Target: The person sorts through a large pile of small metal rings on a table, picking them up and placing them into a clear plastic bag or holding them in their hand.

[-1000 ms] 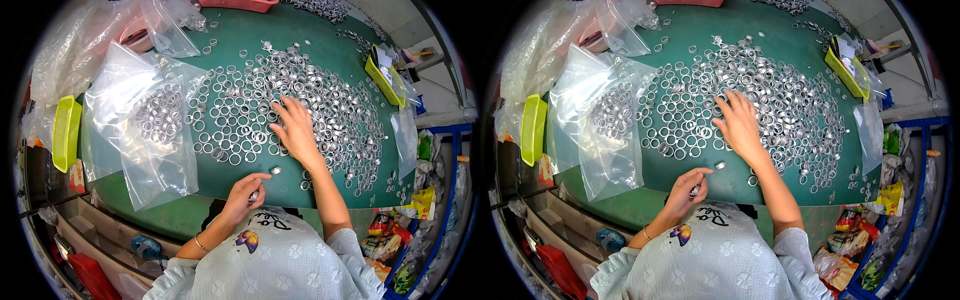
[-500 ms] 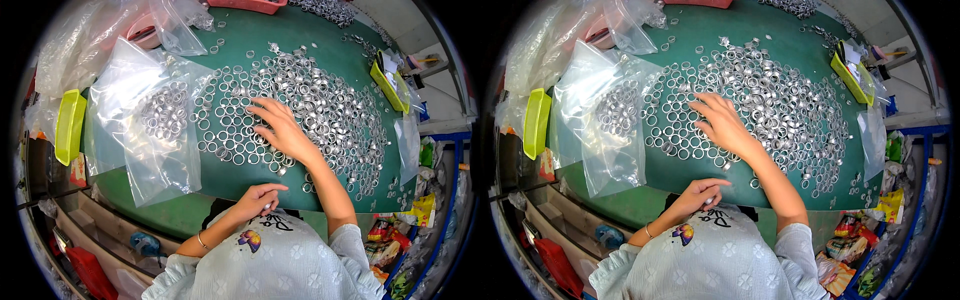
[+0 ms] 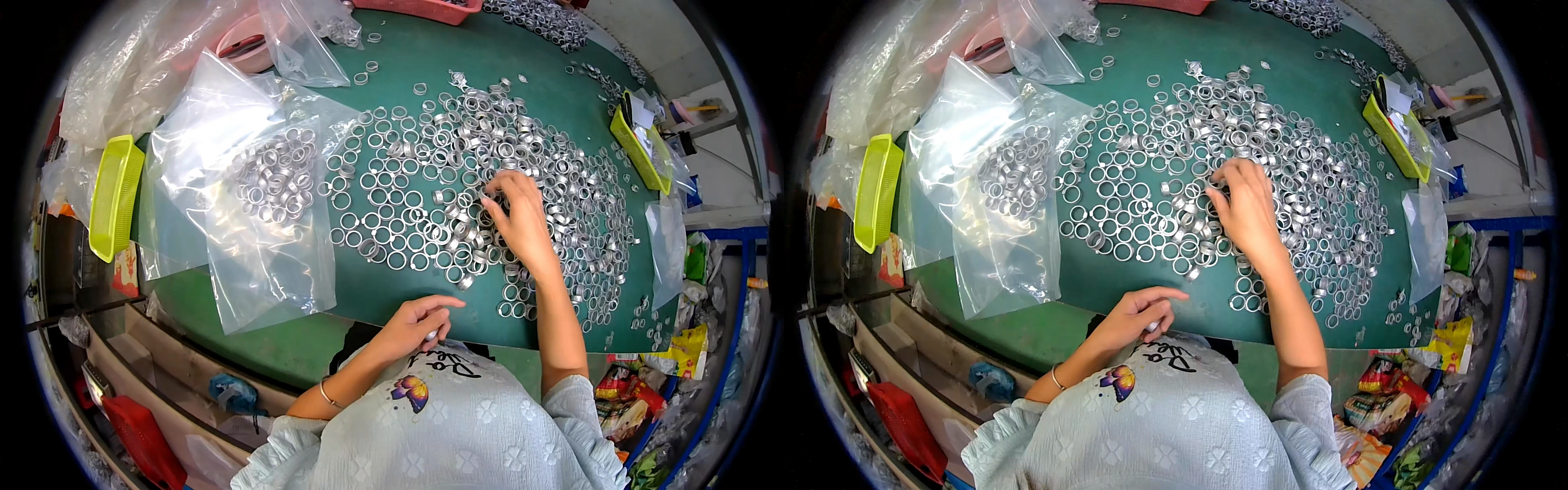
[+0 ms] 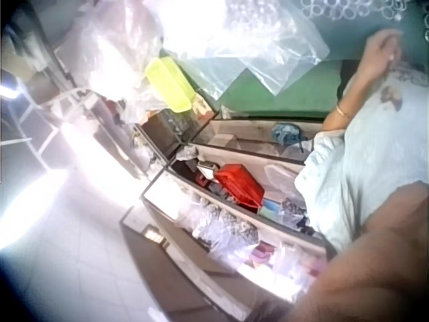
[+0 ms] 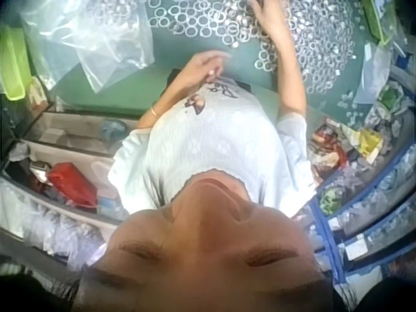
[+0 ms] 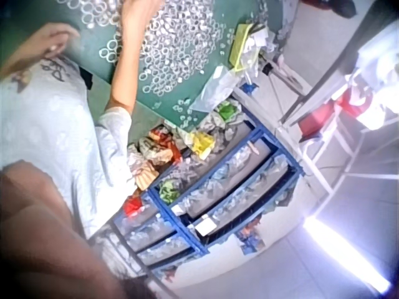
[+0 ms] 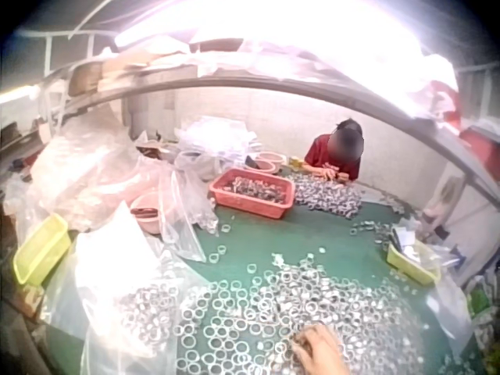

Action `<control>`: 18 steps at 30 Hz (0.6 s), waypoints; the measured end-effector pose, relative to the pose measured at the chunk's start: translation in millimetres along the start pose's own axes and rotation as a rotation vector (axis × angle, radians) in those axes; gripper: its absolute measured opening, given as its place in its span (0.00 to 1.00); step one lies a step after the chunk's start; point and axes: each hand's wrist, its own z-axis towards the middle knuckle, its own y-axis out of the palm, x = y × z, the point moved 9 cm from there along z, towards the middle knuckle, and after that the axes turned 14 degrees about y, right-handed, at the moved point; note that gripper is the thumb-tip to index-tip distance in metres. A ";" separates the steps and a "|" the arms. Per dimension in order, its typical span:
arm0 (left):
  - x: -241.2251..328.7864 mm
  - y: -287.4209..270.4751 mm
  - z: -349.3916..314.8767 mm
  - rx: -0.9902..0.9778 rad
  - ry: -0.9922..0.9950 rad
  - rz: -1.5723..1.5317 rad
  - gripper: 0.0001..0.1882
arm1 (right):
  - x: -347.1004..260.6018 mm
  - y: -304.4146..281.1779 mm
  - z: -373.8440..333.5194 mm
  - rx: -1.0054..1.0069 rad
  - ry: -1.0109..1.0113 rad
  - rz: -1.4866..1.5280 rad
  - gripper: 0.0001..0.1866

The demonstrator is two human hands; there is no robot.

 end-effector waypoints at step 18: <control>7.2 -20.4 2.1 0.199 0.069 -0.090 0.15 | -46.6 45.9 -9.0 -0.042 -0.195 -0.062 0.10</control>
